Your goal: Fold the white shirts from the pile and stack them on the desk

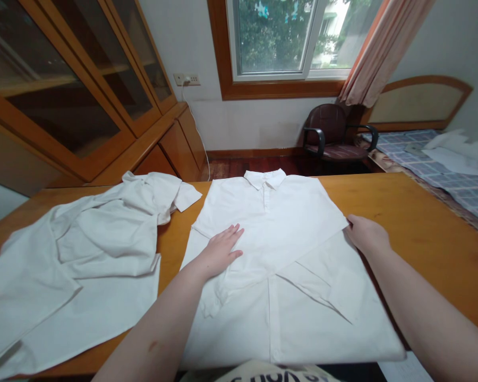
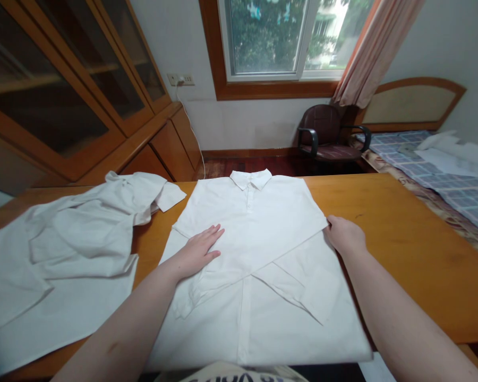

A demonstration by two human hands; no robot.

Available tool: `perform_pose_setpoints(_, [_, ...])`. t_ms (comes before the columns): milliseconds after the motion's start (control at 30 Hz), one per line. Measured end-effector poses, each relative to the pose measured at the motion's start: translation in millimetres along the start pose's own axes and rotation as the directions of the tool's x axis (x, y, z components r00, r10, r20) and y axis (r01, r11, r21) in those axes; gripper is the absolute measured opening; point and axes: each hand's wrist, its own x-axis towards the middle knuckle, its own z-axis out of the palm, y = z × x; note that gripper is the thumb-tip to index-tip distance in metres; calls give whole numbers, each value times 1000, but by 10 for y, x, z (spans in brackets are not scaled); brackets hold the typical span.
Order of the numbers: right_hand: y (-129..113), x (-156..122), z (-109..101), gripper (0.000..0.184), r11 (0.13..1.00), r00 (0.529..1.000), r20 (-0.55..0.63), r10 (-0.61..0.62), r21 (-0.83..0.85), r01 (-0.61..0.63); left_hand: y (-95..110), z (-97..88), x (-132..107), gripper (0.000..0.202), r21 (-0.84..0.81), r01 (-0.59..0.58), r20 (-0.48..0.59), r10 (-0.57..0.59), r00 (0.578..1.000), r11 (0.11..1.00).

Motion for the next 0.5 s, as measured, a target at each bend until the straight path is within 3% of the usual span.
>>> perform_pose_setpoints(267, [105,37,-7,29,993,999,47,23,119,-28,-11,25,14,63,20,-15,-3,15,1000,1000])
perform_pose_setpoints(367, [264,51,12,24,965,996,67,-62,258,43,-10,25,18,63,19,-16,-7,17,1000,1000])
perform_pose_setpoints(500, [410,71,54,20,853,988,46,-147,512,103,-8,18,21,63,18,-7,9,7,1000,1000])
